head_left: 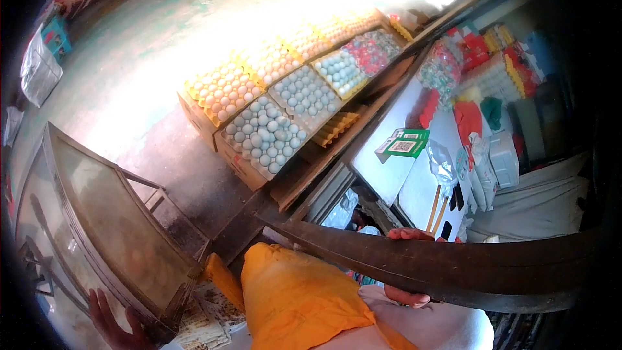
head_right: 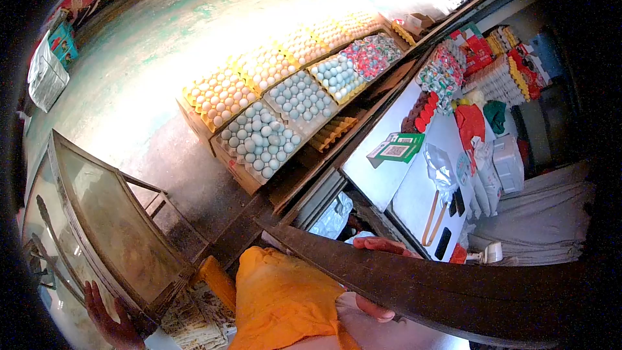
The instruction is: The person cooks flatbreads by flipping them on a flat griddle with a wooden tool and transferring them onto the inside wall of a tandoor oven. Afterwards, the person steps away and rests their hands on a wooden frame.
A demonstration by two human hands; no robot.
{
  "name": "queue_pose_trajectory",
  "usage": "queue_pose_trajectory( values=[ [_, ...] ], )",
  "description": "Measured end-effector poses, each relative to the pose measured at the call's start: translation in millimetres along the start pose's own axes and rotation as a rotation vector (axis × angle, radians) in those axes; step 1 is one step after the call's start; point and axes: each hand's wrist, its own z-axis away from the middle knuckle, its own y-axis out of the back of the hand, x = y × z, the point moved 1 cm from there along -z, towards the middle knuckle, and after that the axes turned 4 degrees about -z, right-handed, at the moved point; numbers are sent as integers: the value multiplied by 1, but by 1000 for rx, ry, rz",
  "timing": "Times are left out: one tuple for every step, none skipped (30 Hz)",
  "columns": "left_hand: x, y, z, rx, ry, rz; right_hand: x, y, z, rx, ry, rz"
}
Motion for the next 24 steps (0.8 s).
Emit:
queue_pose_trajectory(
  values=[
    [1, 0, 0, 6, -5, 7, 0, 0, 0, 0, 9, 10],
    [1, 1, -1, 12, -10, 14, 0, 0, 0, 0, 17, 21],
    [2, 1, -1, 12, -10, 15, -1, 0, 0, 1, 27, 35],
    [3, 2, -1, -4, 5, 0, -1, 0, 2, 1, 38, 49],
    [3, 2, -1, -20, 20, -15, -1, 1, 2, 3, 53, 69],
    [3, 2, -1, -20, 20, -15, -2, 0, 3, 3, 67, 90],
    [3, 2, -2, -11, 12, -13, -2, 0, 3, 5, 78, 101],
    [3, 2, -2, -1, 3, -12, -1, 0, 3, 4, 99, 128],
    [3, 2, -2, -2, 3, -12, -3, 1, 4, 4, 83, 104],
    [3, 1, -1, 5, -1, -11, -3, 2, 4, 0, 69, 80],
    [2, 1, -1, 12, -5, -10, -4, 3, 4, -3, 53, 46],
    [1, 1, -1, 12, -5, -11, -5, 3, 4, -8, 38, 17],
    [0, 0, 0, 18, -12, -15, -6, 3, 4, -12, 25, -9],
    [-1, -1, 0, 24, -19, -18, -6, 3, 4, -19, 12, -33],
    [-1, -1, 1, 24, -19, -18, -6, 4, 4, -26, -3, -60],
    [-2, 0, 1, 15, -20, -17, -6, 4, 3, -30, -13, -84],
    [-2, 0, 1, 7, -20, -16, -6, 4, 3, -35, -26, -105],
    [-2, 0, 1, 7, -19, -17, -6, 3, 1, -43, -35, -125],
    [-2, 0, 1, 2, -15, -11, -6, 3, 0, -50, -39, -130],
    [-2, 0, 1, -3, -10, -5, -5, 2, 0, -53, -40, -144],
    [-2, 0, 2, -3, -10, -5, -4, 2, -1, -59, -42, -124],
    [-2, 0, 2, -11, -5, -7, -4, 2, -2, -72, -22, -88],
    [-3, 0, 2, -18, -1, -10, -2, 1, -2, -83, 1, -45],
    [-3, 0, 3, -18, -1, -10, -1, 0, -3, -96, 32, 14]
  ],
)
